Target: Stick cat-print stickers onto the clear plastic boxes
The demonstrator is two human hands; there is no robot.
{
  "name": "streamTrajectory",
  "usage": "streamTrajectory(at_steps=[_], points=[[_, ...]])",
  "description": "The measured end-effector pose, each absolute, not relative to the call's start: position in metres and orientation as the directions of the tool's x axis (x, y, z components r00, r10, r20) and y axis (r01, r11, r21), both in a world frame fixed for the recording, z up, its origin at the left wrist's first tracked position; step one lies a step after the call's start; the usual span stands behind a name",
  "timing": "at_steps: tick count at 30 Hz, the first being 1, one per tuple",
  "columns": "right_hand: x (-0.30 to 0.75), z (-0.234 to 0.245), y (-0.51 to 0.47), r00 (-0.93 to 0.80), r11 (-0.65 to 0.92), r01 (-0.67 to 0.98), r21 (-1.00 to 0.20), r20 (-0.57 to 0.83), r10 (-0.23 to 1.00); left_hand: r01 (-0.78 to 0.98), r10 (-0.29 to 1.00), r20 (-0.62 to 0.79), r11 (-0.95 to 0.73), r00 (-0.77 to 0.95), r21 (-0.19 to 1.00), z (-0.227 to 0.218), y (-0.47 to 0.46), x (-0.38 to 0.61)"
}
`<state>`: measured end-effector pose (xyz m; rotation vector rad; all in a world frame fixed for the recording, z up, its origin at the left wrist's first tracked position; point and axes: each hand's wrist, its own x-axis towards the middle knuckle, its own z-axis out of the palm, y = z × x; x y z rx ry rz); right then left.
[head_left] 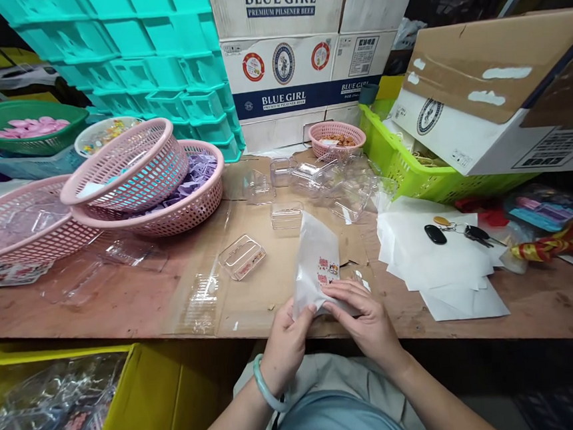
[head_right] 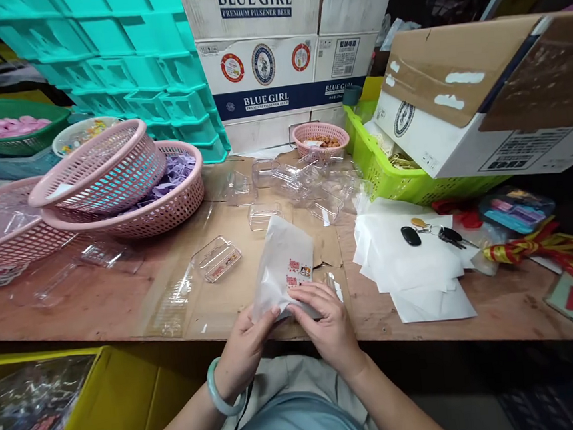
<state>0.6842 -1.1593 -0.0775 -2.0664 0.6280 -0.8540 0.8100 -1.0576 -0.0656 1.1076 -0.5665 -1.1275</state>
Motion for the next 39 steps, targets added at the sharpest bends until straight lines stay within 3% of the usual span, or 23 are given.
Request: streamTrajectory(at_steps=[4,8,10,12,14,15,17,19,21,23,25,26,28,30,33,35,37,39], points=[[0.685,-0.071,-1.155,0.600,-0.413,-0.108,-0.904,0.272,-0.752,0.434,-0.925,-0.156,0.010,0.346,0.901,-0.063,-1.057,0.811],[0.686,-0.070,-1.156,0.499,-0.038,-0.104,-0.994,-0.019,-0.867,0.597,-0.904,-0.304,-0.069,0.302,0.799,-0.068,-1.056,0.805],[0.684,-0.072,-1.168,0.371,0.146,0.023,-0.989,-0.127,-0.920,0.667,-0.852,-0.414,-0.107,0.320,0.737,-0.071,-1.054,0.802],[0.679,-0.073,-1.185,0.209,0.218,0.223,-0.950,-0.172,-0.963,0.721,-0.797,-0.510,-0.141,0.324,0.678,-0.074,-1.046,0.804],[0.672,-0.069,-1.199,0.031,0.115,0.341,-0.933,-0.112,-0.993,0.747,-0.785,-0.574,-0.233,0.233,0.622,-0.074,-1.032,0.810],[0.669,-0.065,-1.203,-0.057,0.004,0.319,-0.948,-0.024,-0.998,0.735,-0.802,-0.583,-0.315,0.133,0.600,-0.074,-1.023,0.814],[0.663,-0.057,-1.202,-0.138,-0.300,0.110,-0.947,0.285,-0.949,0.646,-0.826,-0.550,-0.490,-0.128,0.585,-0.068,-1.006,0.824],[0.664,-0.051,-1.190,0.038,-0.623,-0.158,-0.766,0.625,-0.779,0.550,-0.832,-0.464,-0.551,-0.305,0.627,-0.059,-0.997,0.830],[0.670,-0.050,-1.172,0.359,-0.854,-0.231,-0.466,0.775,-0.520,0.558,-0.894,-0.372,-0.446,-0.249,0.699,-0.047,-1.002,0.828],[0.682,-0.053,-1.157,0.578,-0.951,-0.140,-0.276,0.757,-0.305,0.621,-0.951,-0.309,-0.252,-0.018,0.742,-0.038,-1.019,0.822],[0.692,-0.057,-1.150,0.681,-0.959,-0.068,-0.274,0.690,-0.245,0.675,-0.932,-0.296,-0.081,0.211,0.734,-0.036,-1.040,0.817],[0.696,-0.058,-1.149,0.708,-0.940,-0.065,-0.334,0.649,-0.279,0.688,-0.908,-0.307,-0.030,0.284,0.725,-0.037,-1.049,0.817],[0.701,-0.058,-1.155,0.718,-0.825,-0.124,-0.551,0.524,-0.458,0.673,-0.875,-0.320,0.009,0.363,0.740,-0.042,-1.060,0.821],[0.705,-0.055,-1.167,0.715,-0.573,-0.179,-0.800,0.294,-0.634,0.604,-0.876,-0.297,-0.008,0.380,0.797,-0.046,-1.063,0.830],[0.719,-0.049,-1.191,0.789,-0.202,-0.208,-0.957,-0.042,-0.613,0.509,-0.886,-0.264,-0.037,0.381,0.860,-0.049,-1.060,0.845],[0.739,-0.048,-1.211,0.778,-0.176,-0.179,-0.968,-0.030,-0.627,0.515,-0.860,-0.298,-0.049,0.414,0.856,-0.051,-1.059,0.850],[0.765,-0.049,-1.234,0.692,-0.341,-0.129,-0.931,0.162,-0.704,0.540,-0.827,-0.339,-0.052,0.449,0.840,-0.054,-1.059,0.852],[0.795,-0.054,-1.258,0.672,-0.579,-0.133,-0.804,0.356,-0.649,0.547,-0.817,-0.351,-0.053,0.458,0.836,-0.058,-1.060,0.850]])
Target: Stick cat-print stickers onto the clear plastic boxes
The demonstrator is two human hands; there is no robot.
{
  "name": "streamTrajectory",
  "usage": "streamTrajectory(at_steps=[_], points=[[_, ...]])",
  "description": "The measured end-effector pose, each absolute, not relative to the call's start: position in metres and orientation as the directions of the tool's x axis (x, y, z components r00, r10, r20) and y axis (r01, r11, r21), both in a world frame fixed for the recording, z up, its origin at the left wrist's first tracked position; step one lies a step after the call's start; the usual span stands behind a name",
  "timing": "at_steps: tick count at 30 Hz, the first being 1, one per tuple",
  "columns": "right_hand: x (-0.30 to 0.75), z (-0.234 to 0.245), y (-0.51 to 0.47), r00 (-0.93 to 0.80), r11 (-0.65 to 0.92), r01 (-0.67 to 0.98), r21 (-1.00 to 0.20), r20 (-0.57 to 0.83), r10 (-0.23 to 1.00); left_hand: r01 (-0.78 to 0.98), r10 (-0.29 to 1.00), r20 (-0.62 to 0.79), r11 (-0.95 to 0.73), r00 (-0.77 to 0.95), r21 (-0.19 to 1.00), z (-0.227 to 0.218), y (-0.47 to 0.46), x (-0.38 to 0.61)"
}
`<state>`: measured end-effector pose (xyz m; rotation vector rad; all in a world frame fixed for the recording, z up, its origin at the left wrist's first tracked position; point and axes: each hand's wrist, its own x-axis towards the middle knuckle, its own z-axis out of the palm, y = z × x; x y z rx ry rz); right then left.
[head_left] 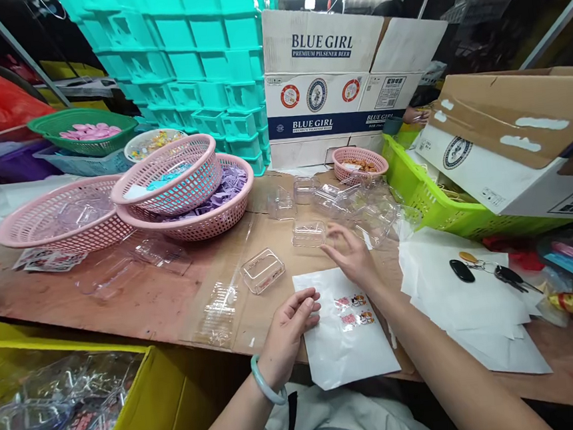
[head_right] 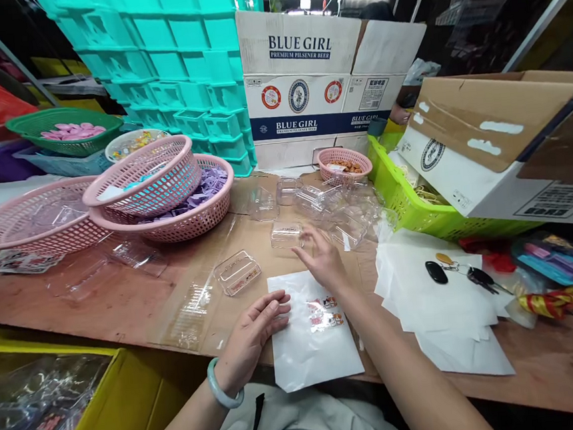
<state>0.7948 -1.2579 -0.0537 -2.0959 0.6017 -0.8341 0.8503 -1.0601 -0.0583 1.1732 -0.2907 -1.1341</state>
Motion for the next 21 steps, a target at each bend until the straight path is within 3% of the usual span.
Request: streamTrajectory(at_steps=[3,7,9,11,13,16,18,21], points=[[0.833,-0.063,-1.288,0.793,-0.762,-0.184,-0.620,0.365,-0.488,0.532,-0.827,-0.336,-0.053,0.451,0.845,-0.062,-1.062,0.848],[0.846,-0.061,-1.296,0.837,-0.751,-0.184,-0.634,0.299,-0.458,0.455,-0.777,-0.267,0.027,0.570,0.890,-0.057,-1.062,0.856],[0.831,-0.052,-1.289,0.857,-0.643,-0.124,-0.756,0.246,-0.454,0.362,-0.688,-0.177,0.133,0.704,0.923,-0.052,-1.062,0.863],[0.807,-0.042,-1.280,0.912,-0.441,-0.045,-0.896,0.143,-0.384,0.272,-0.619,-0.081,0.221,0.782,0.937,-0.048,-1.063,0.870],[0.781,-0.035,-1.273,0.967,-0.264,-0.023,-0.964,0.045,-0.250,0.286,-0.687,-0.043,0.243,0.726,0.927,-0.046,-1.065,0.874],[0.749,-0.033,-1.267,0.989,-0.164,-0.088,-0.983,-0.066,-0.133,0.454,-0.879,-0.095,0.146,0.467,0.879,-0.049,-1.070,0.872],[0.737,-0.036,-1.265,0.980,-0.141,-0.123,-0.982,-0.098,-0.175,0.513,-0.904,-0.157,0.078,0.399,0.855,-0.055,-1.073,0.868],[0.731,-0.040,-1.258,0.898,-0.141,-0.089,-0.986,-0.018,-0.439,0.511,-0.853,-0.243,0.032,0.461,0.859,-0.068,-1.075,0.860]])
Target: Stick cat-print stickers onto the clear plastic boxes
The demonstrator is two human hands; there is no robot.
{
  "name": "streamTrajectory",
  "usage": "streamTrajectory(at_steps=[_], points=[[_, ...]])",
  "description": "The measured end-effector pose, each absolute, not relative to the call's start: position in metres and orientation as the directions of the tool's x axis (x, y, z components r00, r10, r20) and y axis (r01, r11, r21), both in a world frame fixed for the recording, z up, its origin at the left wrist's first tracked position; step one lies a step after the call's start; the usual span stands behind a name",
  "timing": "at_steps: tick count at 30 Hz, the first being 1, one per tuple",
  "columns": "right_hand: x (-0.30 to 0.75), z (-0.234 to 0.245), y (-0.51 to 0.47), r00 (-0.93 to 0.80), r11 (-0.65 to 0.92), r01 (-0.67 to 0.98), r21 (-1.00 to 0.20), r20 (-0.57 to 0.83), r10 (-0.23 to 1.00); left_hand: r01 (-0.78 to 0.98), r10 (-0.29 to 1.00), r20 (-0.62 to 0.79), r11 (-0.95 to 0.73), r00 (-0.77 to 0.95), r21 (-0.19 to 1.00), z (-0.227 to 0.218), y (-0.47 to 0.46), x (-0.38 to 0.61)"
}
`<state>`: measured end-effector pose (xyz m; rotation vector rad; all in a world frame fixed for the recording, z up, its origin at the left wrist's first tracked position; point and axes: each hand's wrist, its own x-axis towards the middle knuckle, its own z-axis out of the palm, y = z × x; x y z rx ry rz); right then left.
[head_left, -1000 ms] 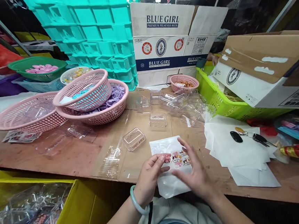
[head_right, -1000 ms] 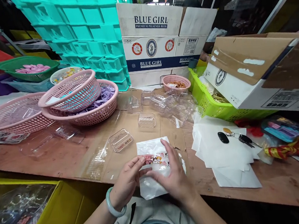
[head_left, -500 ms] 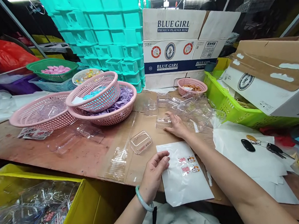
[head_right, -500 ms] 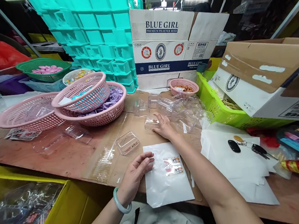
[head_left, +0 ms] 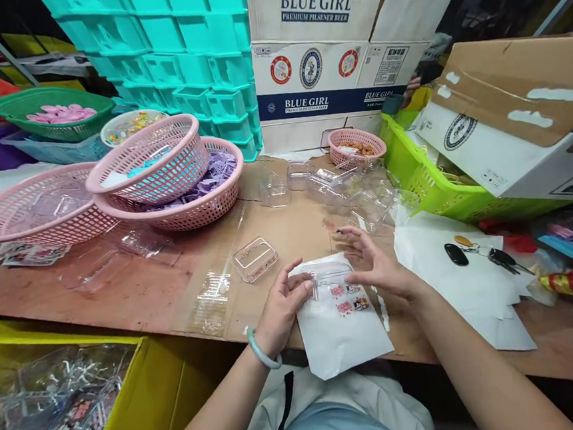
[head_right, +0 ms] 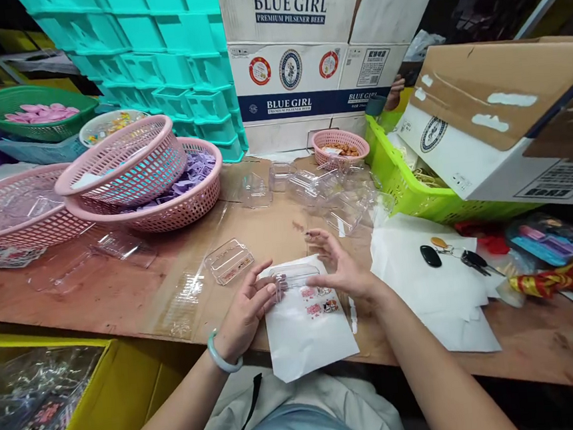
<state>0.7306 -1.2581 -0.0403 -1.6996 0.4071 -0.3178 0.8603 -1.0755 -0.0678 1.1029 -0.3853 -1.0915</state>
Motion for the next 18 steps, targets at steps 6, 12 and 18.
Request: streamTrajectory(at_steps=[6,12,18], points=[[0.729,-0.036,-1.221,0.609,-0.065,0.005,-0.998,0.055,-0.791,0.529,-0.817,-0.305,0.000,0.490,0.849,-0.079,-1.079,0.855],[0.730,-0.034,-1.214,0.690,0.017,-0.041,-0.999,-0.040,-0.723,0.567,-0.813,-0.339,-0.013,0.474,0.824,-0.076,-1.080,0.856],[0.727,-0.036,-1.213,0.713,0.001,-0.106,-0.994,-0.077,-0.697,0.586,-0.790,-0.359,-0.001,0.497,0.811,-0.073,-1.081,0.856]])
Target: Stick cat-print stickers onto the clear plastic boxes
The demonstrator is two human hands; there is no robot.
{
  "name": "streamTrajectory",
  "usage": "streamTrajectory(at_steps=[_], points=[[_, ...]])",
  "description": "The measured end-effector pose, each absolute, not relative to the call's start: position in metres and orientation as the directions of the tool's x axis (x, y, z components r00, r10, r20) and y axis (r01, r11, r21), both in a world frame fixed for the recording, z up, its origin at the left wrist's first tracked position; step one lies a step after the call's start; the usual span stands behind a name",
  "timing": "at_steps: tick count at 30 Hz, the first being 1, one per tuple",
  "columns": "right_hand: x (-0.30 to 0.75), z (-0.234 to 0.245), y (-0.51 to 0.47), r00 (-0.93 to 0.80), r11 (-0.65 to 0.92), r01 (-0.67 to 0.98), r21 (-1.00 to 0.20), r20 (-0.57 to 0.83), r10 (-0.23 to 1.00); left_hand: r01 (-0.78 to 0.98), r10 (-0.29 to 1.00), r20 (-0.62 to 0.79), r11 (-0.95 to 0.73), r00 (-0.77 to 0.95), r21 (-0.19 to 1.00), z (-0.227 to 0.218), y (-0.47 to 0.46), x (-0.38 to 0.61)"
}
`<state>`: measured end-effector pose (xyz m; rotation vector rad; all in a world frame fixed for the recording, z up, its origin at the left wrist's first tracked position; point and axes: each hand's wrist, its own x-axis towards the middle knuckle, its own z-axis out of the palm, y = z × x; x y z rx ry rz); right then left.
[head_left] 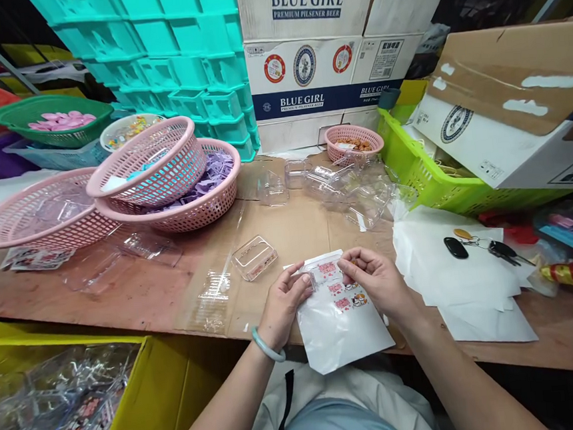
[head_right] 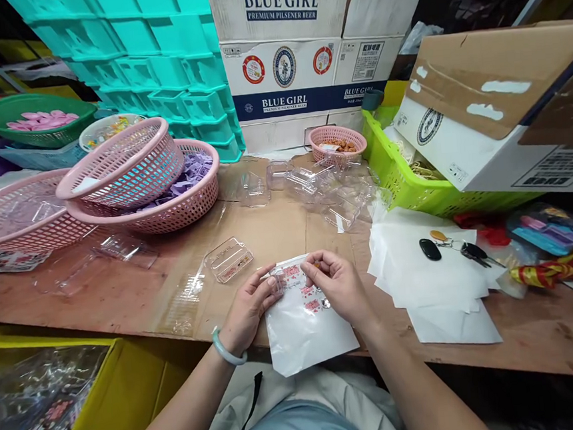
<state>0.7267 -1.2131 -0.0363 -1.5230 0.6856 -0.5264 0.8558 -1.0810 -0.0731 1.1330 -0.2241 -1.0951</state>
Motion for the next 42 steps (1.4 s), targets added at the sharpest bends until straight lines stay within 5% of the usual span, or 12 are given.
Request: streamTrajectory(at_steps=[24,34,38,40,42], points=[[0.727,-0.037,-1.210,0.753,-0.065,-0.169,-0.983,-0.087,-0.652,0.583,-0.804,-0.359,-0.019,0.474,0.812,-0.074,-1.081,0.859],[0.729,-0.043,-1.194,0.662,-0.530,-0.383,-0.757,0.176,-0.729,0.456,-0.778,-0.331,-0.064,0.535,0.888,-0.067,-1.088,0.854],[0.721,-0.053,-1.208,0.427,-0.383,-0.421,-0.823,0.192,-0.883,0.438,-0.775,-0.296,-0.028,0.558,0.899,-0.064,-1.086,0.855],[0.719,-0.051,-1.212,0.528,-0.273,-0.339,-0.900,0.058,-0.847,0.430,-0.808,-0.264,-0.015,0.526,0.903,-0.060,-1.083,0.855],[0.719,-0.043,-1.211,0.733,-0.159,-0.266,-0.951,-0.093,-0.674,0.421,-0.860,-0.222,-0.010,0.459,0.907,-0.055,-1.078,0.857]])
